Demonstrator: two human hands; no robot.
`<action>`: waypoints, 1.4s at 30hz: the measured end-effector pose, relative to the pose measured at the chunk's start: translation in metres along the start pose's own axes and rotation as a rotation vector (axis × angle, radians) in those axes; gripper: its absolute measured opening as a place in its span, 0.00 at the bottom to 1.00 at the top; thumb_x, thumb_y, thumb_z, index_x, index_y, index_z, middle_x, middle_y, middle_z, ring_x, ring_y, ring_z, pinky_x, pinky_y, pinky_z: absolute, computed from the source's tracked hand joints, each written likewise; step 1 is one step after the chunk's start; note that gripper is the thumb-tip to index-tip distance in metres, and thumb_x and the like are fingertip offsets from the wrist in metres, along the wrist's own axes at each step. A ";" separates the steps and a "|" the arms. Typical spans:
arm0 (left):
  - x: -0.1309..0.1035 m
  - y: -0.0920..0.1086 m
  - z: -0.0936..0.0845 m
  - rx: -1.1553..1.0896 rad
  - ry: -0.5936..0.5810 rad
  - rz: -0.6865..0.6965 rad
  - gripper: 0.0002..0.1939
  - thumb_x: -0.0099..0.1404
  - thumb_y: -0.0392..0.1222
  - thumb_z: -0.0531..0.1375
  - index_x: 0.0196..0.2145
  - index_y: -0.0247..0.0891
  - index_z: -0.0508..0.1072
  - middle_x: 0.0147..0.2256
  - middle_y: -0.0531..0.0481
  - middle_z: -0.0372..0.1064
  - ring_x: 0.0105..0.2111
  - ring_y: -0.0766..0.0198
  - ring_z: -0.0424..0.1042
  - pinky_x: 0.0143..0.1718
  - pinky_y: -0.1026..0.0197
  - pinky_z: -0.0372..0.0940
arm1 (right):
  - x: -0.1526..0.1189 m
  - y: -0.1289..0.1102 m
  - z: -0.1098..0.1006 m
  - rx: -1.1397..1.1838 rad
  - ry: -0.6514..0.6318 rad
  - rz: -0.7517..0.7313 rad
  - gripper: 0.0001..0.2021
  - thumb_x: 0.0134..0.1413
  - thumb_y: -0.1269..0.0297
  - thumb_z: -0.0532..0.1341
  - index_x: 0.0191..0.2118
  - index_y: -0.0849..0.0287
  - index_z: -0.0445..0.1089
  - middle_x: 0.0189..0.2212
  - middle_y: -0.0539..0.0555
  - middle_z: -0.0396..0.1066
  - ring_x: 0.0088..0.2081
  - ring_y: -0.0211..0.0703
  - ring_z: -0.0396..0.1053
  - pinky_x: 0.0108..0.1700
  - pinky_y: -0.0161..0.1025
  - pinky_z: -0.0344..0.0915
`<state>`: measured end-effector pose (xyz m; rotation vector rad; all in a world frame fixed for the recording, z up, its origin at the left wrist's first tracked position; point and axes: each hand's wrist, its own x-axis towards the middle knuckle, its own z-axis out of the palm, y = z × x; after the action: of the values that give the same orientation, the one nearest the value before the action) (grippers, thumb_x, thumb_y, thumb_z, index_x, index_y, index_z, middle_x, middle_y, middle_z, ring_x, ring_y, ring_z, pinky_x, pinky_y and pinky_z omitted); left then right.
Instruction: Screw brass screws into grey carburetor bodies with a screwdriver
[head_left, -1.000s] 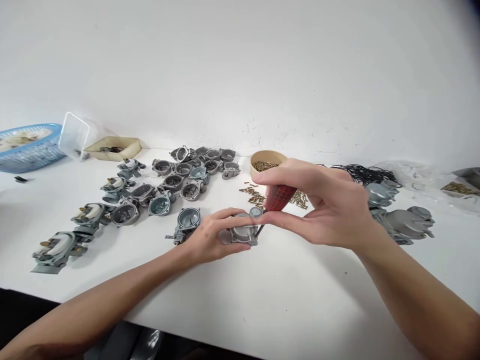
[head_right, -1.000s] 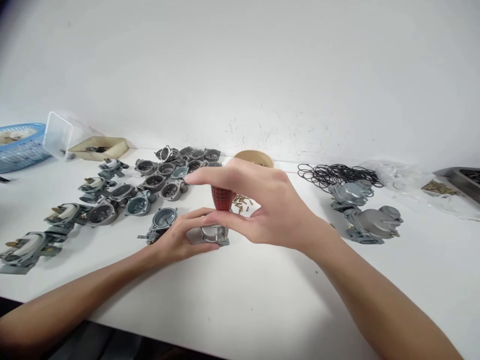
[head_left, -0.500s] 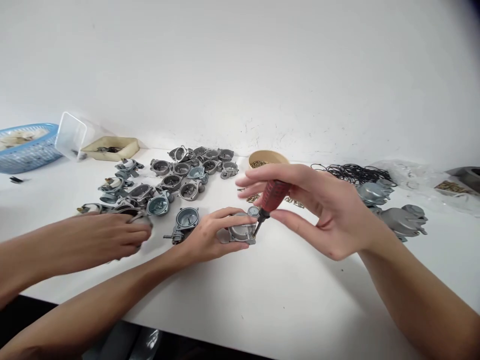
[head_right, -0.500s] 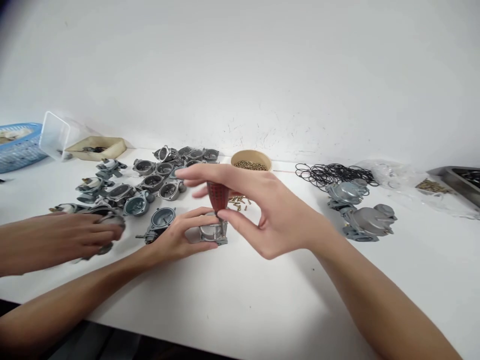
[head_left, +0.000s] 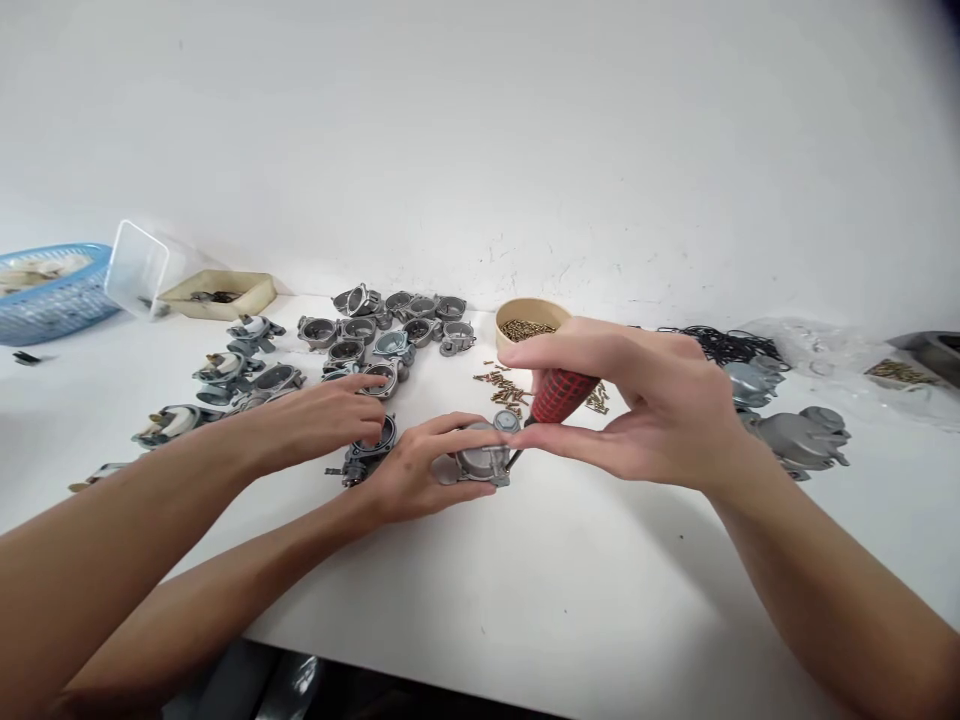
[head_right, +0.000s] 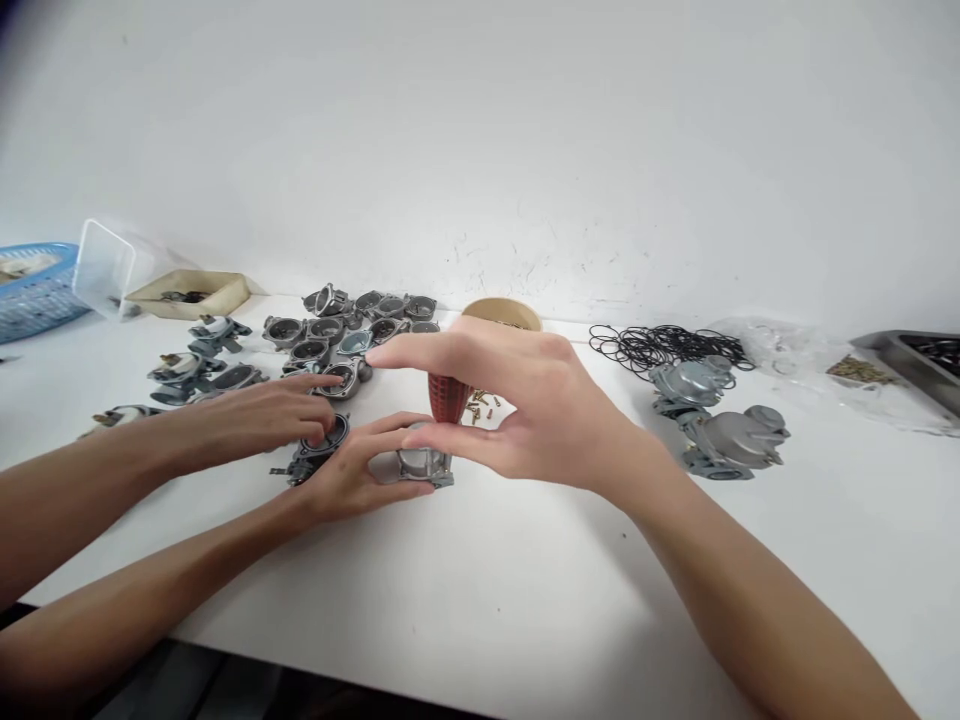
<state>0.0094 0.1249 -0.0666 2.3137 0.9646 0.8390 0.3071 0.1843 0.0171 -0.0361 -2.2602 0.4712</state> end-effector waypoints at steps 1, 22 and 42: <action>-0.004 -0.004 -0.019 0.006 -0.124 0.045 0.10 0.69 0.38 0.63 0.28 0.43 0.78 0.26 0.55 0.70 0.28 0.65 0.75 0.58 0.50 0.72 | 0.000 0.000 0.000 -0.028 -0.006 0.005 0.21 0.62 0.73 0.69 0.59 0.60 0.68 0.35 0.49 0.72 0.34 0.32 0.70 0.41 0.33 0.71; -0.027 -0.016 -0.012 -0.052 0.173 -0.060 0.13 0.65 0.53 0.68 0.45 0.49 0.78 0.39 0.44 0.72 0.42 0.49 0.76 0.46 0.44 0.77 | -0.001 -0.002 -0.003 -0.032 -0.032 0.035 0.21 0.64 0.71 0.68 0.60 0.58 0.68 0.34 0.49 0.72 0.35 0.32 0.70 0.42 0.32 0.71; 0.013 0.007 0.080 -0.082 0.250 0.038 0.26 0.68 0.42 0.69 0.61 0.49 0.71 0.56 0.45 0.70 0.52 0.56 0.73 0.51 0.57 0.72 | -0.004 -0.007 -0.004 -0.030 -0.087 0.115 0.24 0.65 0.76 0.63 0.64 0.54 0.65 0.39 0.50 0.72 0.39 0.35 0.72 0.45 0.34 0.73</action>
<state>0.0752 0.1139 -0.1127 2.1998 0.9705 1.1822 0.3131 0.1781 0.0192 -0.1641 -2.3591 0.5085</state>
